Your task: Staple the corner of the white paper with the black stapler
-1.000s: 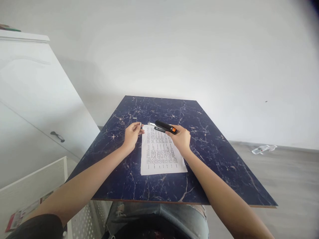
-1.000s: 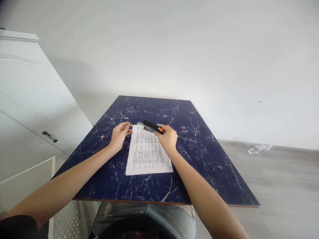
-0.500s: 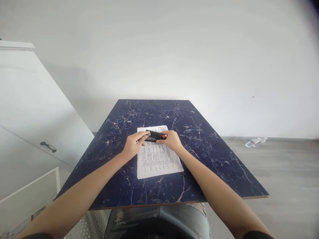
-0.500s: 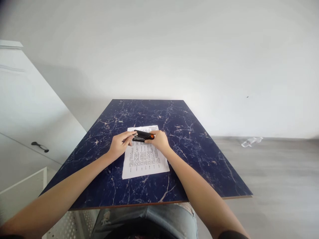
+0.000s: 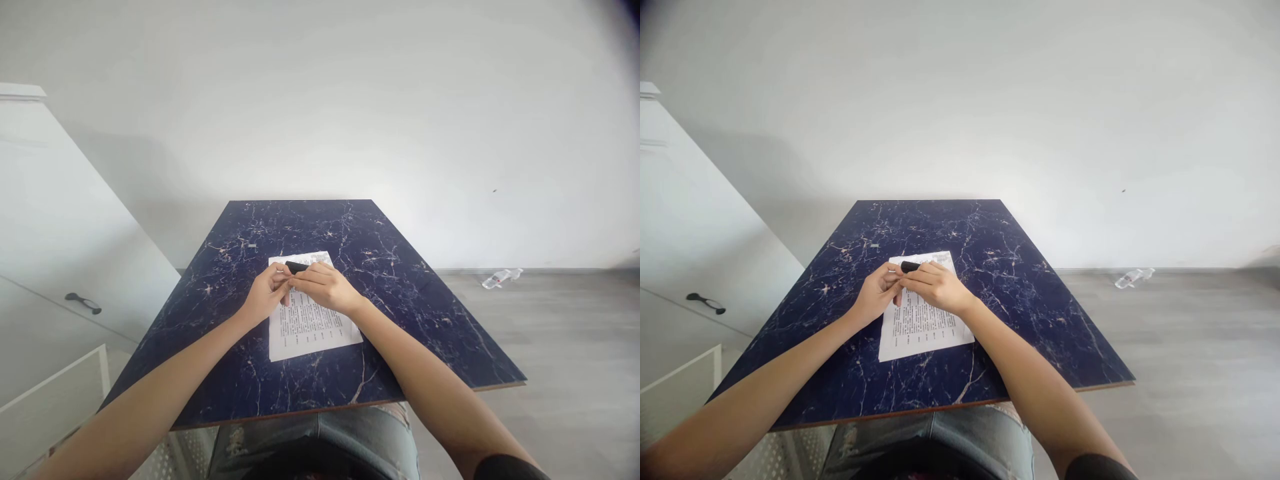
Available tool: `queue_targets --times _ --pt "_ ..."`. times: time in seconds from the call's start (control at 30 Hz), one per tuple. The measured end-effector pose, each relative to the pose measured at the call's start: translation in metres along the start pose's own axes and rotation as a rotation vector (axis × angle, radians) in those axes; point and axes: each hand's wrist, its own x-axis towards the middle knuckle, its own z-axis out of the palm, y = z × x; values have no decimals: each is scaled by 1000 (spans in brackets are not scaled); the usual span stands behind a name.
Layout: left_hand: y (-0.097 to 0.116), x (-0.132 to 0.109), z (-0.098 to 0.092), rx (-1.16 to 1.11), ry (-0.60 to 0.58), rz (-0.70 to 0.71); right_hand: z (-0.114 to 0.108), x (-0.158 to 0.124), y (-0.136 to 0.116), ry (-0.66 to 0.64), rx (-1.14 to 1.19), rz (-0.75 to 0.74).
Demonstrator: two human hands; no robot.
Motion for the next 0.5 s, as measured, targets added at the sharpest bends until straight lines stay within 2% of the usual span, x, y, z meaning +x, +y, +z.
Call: queue_targets --times 0.13,0.23,0.3,0.37,0.43,0.5 --pt "4 -1 2 7 -14 -5 0 1 -2 -25 -21 22" --pt "4 3 -6 45 47 4 -3 2 5 43 25 146" --pt "-1 9 -24 119 165 -2 -7 -5 21 162 48 351" --pt "-10 17 -52 278 298 -24 -14 -21 46 279 37 647" --pt "-23 22 -86 532 356 -35 -23 -47 75 320 19 953" --pt "-37 26 -117 794 409 -51 -31 -76 102 340 30 1199"
